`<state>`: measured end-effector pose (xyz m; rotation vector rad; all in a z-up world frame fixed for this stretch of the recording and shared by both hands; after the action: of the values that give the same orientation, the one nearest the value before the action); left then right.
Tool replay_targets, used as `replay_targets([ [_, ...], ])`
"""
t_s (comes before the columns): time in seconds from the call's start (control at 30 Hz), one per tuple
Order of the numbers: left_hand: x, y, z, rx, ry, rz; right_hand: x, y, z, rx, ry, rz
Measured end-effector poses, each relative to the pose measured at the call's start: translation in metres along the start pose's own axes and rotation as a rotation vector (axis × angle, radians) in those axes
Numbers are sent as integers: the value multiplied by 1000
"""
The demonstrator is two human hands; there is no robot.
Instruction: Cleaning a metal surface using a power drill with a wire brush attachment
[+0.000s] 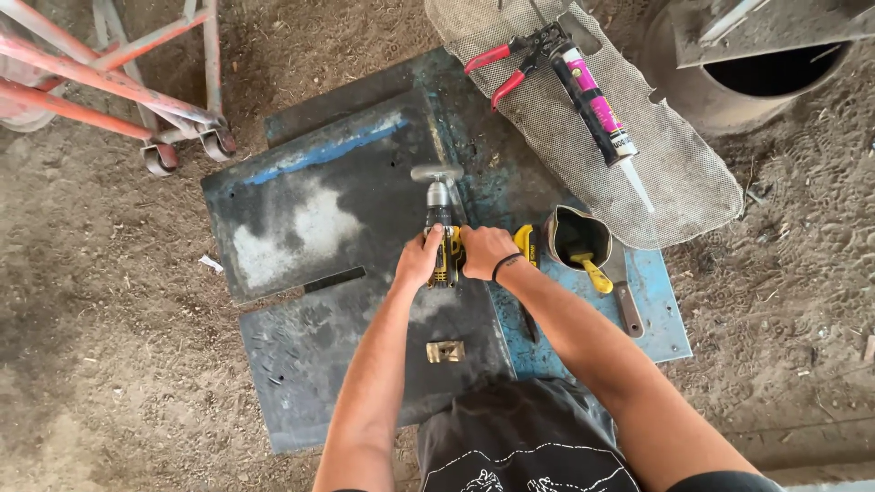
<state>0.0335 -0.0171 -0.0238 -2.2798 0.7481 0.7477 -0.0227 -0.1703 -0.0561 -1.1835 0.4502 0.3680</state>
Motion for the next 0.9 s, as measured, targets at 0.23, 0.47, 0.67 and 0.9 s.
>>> replay_targets([
  [0.23, -10, 6, -2, 37, -21, 0, -6, 8, -2, 8, -24, -15],
  [0.47, -11, 11, 9, 58, -36, 4, -19, 7, 0, 18, -41, -3],
  [0.67, -11, 16, 14, 52, -44, 9, -21, 11, -2, 7, -32, 9],
  [0.9, -4, 9, 15, 64, -55, -2, -7, 16, -1, 2, -24, 4],
])
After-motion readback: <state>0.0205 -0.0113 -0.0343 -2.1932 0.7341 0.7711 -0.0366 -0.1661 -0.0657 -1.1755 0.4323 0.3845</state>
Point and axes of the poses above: each hand's wrist, its own x-axis towards the middle knuckle, its own y-axis out of the palm, z = x × y, the point moved 2 cm from there along x, towards the middle knuckle, and after that the axes turned 6 degrees about -x, right-handed, at the moved point
